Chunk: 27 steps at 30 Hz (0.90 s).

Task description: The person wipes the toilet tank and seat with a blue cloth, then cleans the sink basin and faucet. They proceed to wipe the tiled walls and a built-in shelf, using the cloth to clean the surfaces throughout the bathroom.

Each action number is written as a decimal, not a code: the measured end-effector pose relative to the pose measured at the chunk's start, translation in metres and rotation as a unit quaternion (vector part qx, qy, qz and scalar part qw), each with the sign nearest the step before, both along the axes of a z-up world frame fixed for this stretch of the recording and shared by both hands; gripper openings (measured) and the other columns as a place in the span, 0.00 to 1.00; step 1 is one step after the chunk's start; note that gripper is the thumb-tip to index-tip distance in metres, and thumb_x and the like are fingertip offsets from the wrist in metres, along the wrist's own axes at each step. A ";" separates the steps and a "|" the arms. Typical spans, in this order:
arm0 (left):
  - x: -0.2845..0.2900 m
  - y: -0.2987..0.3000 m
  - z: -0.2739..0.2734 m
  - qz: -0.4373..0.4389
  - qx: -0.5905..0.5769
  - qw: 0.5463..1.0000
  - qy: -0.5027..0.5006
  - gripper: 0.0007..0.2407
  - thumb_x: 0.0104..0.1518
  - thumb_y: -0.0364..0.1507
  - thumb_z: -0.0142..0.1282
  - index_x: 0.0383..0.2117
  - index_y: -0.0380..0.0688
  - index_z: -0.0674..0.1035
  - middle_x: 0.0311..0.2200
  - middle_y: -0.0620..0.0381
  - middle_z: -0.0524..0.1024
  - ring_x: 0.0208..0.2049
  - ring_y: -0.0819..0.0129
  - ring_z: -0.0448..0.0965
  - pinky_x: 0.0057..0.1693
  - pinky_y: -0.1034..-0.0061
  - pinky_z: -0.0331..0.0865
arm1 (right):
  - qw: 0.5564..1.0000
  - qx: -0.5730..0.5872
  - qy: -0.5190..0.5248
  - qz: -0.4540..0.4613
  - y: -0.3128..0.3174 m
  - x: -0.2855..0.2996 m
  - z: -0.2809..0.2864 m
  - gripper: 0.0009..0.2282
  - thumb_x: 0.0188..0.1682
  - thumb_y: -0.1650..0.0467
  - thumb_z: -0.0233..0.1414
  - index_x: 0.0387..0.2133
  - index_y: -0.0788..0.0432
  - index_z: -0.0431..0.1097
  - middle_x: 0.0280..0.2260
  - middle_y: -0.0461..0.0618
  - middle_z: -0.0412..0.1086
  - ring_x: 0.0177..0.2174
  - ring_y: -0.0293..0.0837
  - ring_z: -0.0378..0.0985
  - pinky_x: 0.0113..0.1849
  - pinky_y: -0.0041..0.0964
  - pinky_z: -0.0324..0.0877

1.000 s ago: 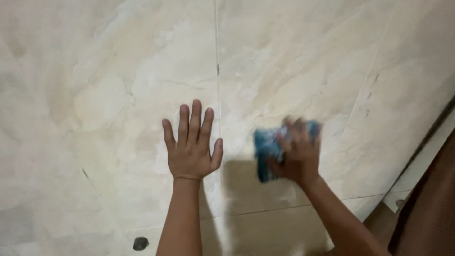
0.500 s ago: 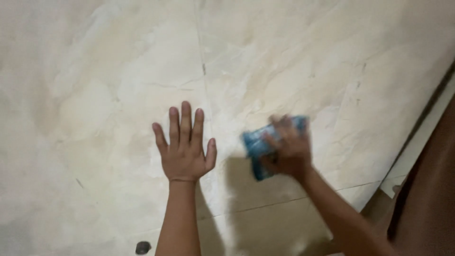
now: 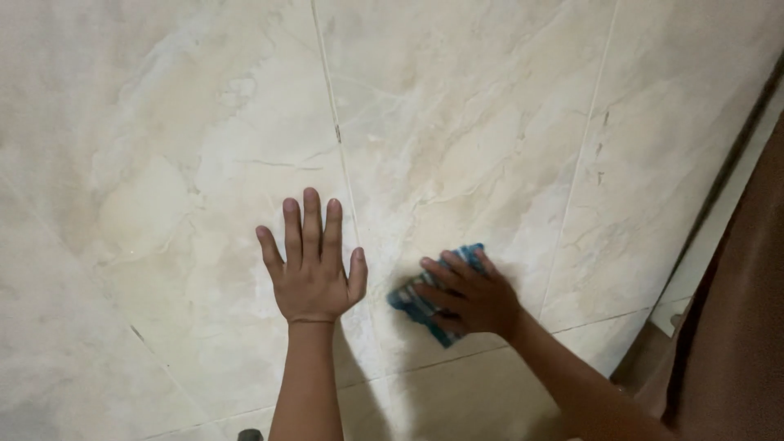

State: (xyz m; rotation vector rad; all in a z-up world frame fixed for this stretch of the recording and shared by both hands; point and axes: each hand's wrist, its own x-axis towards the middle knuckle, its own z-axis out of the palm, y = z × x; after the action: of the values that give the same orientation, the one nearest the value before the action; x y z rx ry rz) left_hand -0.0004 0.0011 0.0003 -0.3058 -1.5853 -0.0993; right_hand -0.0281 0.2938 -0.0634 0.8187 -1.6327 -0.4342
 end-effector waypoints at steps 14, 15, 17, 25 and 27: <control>-0.001 -0.001 0.000 0.012 0.003 1.000 -0.003 0.28 0.67 0.41 0.41 0.73 0.49 0.60 0.75 0.50 0.53 0.76 0.55 0.47 0.76 0.48 0.33 | 0.992 -0.101 -0.026 0.068 -0.017 0.004 0.033 0.33 0.53 0.49 0.54 0.69 0.41 0.53 0.71 0.51 0.50 0.68 0.61 0.54 0.64 0.77 0.46; 0.000 -0.001 0.000 0.010 0.004 1.000 -0.001 0.28 0.67 0.41 0.41 0.73 0.49 0.60 0.75 0.50 0.53 0.76 0.55 0.47 0.76 0.48 0.33 | 0.992 -0.100 -0.023 0.066 -0.004 0.005 0.029 0.33 0.53 0.49 0.54 0.69 0.41 0.53 0.71 0.51 0.50 0.68 0.61 0.54 0.64 0.77 0.46; -0.001 -0.002 0.002 0.009 0.004 1.000 -0.008 0.28 0.66 0.41 0.42 0.73 0.49 0.60 0.74 0.51 0.53 0.76 0.55 0.47 0.76 0.47 0.33 | 0.999 0.009 -0.024 0.019 0.021 0.002 0.024 0.32 0.49 0.50 0.56 0.67 0.39 0.56 0.70 0.49 0.51 0.65 0.57 0.56 0.61 0.72 0.52; -0.001 -0.001 -0.001 0.012 0.002 1.000 -0.017 0.28 0.66 0.42 0.42 0.74 0.50 0.58 0.75 0.51 0.52 0.76 0.56 0.47 0.76 0.47 0.33 | 0.981 -0.185 0.002 0.062 0.000 0.011 0.085 0.38 0.48 0.51 0.57 0.70 0.46 0.50 0.71 0.55 0.48 0.70 0.63 0.49 0.64 0.78 0.41; -0.001 -0.001 0.000 0.015 0.000 1.000 -0.015 0.28 0.66 0.42 0.42 0.74 0.50 0.58 0.75 0.51 0.52 0.76 0.55 0.47 0.76 0.47 0.33 | 0.966 -0.246 0.014 0.076 -0.021 0.011 0.086 0.38 0.49 0.52 0.56 0.72 0.48 0.48 0.73 0.56 0.46 0.71 0.64 0.47 0.66 0.78 0.39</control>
State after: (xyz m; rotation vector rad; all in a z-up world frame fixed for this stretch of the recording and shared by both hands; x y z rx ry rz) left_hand -0.0013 0.0004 -0.0001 -0.2830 -1.6188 -0.0808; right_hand -0.0175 0.2727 0.0228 0.5507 -1.5465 0.0713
